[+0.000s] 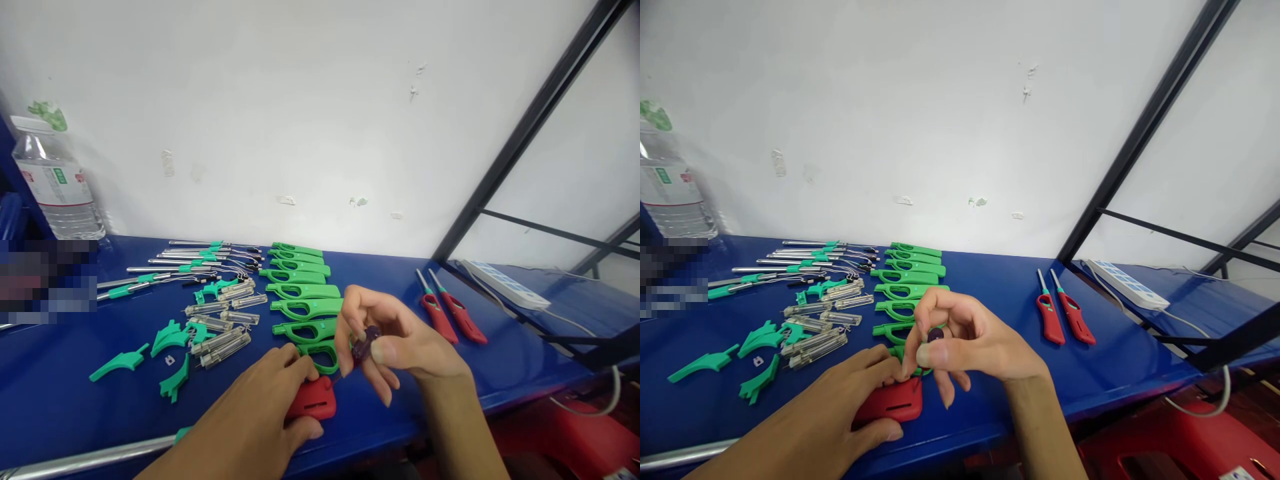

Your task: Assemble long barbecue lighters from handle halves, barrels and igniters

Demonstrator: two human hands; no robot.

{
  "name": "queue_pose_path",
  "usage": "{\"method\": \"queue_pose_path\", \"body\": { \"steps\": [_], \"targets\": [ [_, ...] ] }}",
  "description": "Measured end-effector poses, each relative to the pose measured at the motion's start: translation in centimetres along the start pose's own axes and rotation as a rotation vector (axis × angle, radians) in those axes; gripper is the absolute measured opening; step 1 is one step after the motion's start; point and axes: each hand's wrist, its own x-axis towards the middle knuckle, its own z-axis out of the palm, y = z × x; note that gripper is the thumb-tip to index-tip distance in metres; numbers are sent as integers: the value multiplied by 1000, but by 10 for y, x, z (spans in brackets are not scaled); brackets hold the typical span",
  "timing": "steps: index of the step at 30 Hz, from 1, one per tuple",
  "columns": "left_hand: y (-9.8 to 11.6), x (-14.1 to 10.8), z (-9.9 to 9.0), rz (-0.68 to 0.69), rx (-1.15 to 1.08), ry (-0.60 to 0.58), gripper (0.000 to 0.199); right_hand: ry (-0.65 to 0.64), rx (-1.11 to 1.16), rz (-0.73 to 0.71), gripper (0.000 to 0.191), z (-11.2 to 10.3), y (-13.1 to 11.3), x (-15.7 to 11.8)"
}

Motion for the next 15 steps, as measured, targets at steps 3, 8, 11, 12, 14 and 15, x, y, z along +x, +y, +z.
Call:
{"method": "queue_pose_path", "body": {
  "steps": [3, 8, 11, 12, 14, 15],
  "targets": [
    [0, 1, 1, 1, 8, -2, 36, -48, -10, -40, 33, -1, 0, 1],
    [1, 3, 0, 2, 3, -10, 40, 4, -73, -59, 37, -5, 1, 3],
    [1, 3, -1, -8, -6, -15, 39, 21, -61, -77, 29, -6, 2, 3],
    [1, 2, -1, -8, -8, -14, 38, 20, -56, -75, 26, -6, 2, 2],
    [1, 2, -1, -4, -10, -10, 36, 10, -40, -62, 23, -5, 2, 2],
    [1, 2, -1, -3, -8, -9, 35, 2, -30, -53, 24, -5, 1, 1]
  ]
}}
